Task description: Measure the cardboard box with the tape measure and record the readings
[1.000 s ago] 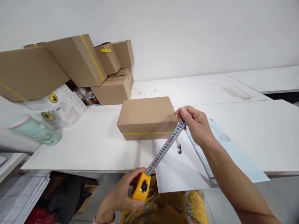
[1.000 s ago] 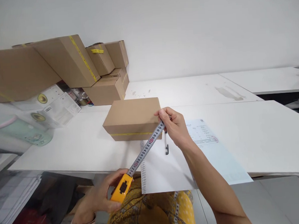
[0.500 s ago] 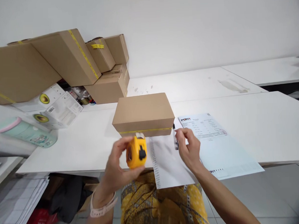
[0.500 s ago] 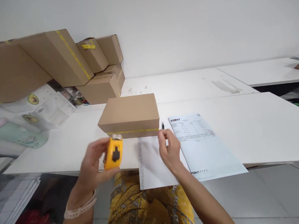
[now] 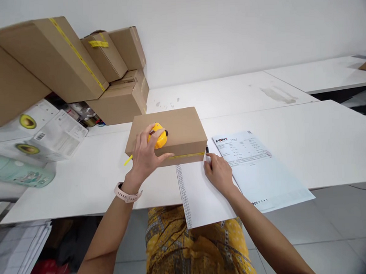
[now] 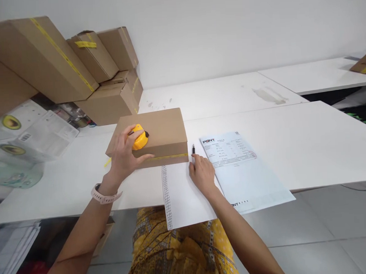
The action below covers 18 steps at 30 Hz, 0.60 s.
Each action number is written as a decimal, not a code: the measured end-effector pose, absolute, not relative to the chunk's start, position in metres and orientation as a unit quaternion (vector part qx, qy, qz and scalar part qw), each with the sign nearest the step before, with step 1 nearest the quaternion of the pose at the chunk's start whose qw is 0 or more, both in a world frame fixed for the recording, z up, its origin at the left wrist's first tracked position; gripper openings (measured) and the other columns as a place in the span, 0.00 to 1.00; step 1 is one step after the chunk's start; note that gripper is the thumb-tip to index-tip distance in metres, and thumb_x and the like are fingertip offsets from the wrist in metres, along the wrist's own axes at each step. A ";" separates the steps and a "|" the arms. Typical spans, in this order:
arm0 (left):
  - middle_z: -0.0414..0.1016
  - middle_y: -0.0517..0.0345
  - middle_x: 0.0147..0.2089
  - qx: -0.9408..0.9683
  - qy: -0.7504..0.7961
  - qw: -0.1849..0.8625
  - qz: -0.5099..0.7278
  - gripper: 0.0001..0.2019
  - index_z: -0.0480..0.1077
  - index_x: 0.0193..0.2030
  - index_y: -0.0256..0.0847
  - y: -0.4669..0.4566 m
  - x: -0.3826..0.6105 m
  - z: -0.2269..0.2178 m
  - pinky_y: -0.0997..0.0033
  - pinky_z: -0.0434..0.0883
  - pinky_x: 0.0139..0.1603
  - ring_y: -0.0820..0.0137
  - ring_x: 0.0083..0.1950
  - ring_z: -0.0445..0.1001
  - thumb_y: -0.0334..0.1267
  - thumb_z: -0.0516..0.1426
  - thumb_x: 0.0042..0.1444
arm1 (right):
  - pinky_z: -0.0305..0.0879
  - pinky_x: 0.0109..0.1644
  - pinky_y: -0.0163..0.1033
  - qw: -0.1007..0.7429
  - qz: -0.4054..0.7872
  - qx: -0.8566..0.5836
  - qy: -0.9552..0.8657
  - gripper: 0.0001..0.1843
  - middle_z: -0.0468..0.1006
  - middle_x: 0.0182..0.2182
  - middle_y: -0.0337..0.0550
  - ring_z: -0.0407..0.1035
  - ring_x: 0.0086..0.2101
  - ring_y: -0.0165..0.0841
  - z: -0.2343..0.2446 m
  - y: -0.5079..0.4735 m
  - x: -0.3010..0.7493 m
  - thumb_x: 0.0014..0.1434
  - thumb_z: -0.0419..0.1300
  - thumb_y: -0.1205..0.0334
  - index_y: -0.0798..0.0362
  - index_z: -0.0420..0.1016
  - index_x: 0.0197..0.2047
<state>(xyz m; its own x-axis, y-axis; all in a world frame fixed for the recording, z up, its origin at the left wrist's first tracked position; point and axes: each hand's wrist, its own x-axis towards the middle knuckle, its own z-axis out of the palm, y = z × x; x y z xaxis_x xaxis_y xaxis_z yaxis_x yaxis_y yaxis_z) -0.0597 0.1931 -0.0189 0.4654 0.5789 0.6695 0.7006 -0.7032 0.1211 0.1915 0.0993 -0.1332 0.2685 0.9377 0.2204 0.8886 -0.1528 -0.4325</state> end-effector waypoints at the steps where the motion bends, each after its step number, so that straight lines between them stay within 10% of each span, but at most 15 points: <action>1: 0.66 0.42 0.68 -0.854 -0.378 0.090 -0.345 0.33 0.66 0.64 0.47 0.196 -0.060 -0.021 0.46 0.70 0.60 0.47 0.63 0.69 0.56 0.66 0.55 | 0.59 0.43 0.43 0.247 0.045 -0.754 -0.607 0.17 0.81 0.38 0.49 0.72 0.42 0.43 -0.134 0.099 0.192 0.66 0.52 0.66 0.55 0.72 0.56; 18: 0.65 0.44 0.68 -0.852 -0.395 0.053 -0.340 0.35 0.67 0.65 0.46 0.284 0.016 -0.023 0.43 0.68 0.63 0.45 0.66 0.64 0.53 0.69 0.53 | 0.67 0.42 0.45 0.406 0.099 -0.711 -0.565 0.19 0.82 0.39 0.49 0.73 0.38 0.40 -0.135 0.092 0.200 0.64 0.47 0.65 0.54 0.79 0.48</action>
